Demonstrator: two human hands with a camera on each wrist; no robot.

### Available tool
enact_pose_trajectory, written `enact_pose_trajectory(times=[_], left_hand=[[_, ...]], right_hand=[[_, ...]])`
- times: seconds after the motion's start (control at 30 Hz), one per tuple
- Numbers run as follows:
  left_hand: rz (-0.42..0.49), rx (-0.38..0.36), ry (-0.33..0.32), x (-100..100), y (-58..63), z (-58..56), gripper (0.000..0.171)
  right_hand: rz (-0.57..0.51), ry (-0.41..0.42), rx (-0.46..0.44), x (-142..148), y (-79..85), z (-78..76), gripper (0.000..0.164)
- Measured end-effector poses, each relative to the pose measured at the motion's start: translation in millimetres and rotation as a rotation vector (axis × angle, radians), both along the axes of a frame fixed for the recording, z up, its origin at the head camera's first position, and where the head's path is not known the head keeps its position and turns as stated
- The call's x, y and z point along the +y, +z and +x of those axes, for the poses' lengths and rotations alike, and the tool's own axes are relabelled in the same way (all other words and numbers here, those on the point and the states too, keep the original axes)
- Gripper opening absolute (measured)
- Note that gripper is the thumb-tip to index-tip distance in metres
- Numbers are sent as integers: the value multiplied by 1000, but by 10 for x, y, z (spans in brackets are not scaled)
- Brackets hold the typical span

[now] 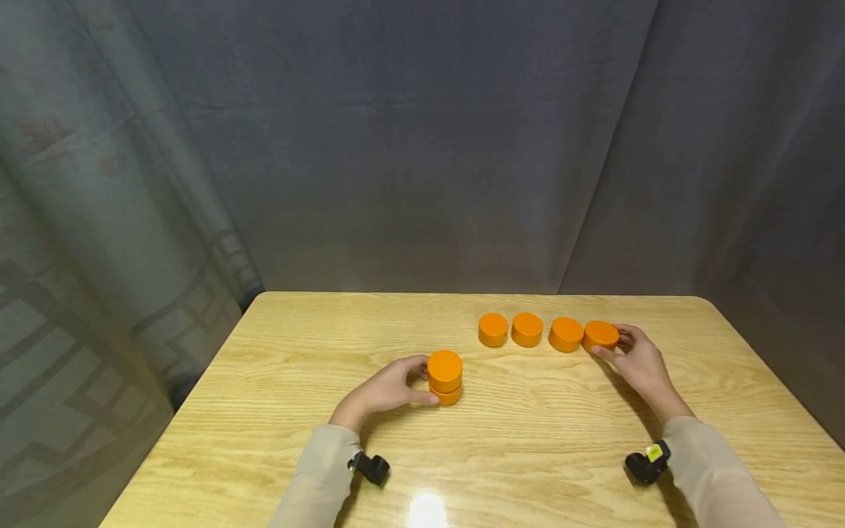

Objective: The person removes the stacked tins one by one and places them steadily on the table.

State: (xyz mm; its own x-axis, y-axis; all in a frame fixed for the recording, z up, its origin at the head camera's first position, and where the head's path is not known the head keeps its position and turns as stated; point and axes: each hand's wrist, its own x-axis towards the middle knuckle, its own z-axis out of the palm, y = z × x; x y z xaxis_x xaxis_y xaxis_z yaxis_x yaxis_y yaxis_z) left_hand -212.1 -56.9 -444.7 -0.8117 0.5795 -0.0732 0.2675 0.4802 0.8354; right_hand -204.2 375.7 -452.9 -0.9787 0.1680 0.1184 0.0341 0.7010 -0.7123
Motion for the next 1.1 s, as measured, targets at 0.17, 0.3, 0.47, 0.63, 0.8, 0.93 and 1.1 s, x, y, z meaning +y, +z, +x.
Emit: enact_pose_trajectory(times=[0.17, 0.3, 0.47, 0.63, 0.8, 0.93, 1.1], left_hand=[[10, -7, -6, -15, -3, -1, 58], [18, -12, -7, -30, 0, 0, 56], [21, -6, -7, -35, -2, -6, 54], [8, -2, -3, -30, -13, -6, 54], [3, 2, 2, -31, -24, -8, 55], [-2, 3, 13, -33, -25, -10, 55], [-4, -1, 23, -29, -26, -10, 55]], right_hand=[[-2, 18, -5, 10, -10, 9, 73], [1, 36, -8, 24, -4, 20, 78], [-11, 40, 0, 40, 29, 72, 81], [-9, 14, 6, 55, 59, 168, 79], [10, 2, 46, 47, 84, 249, 78], [3, -14, 87, 12, 113, 308, 76], [5, -42, 167, -56, 158, 386, 68]])
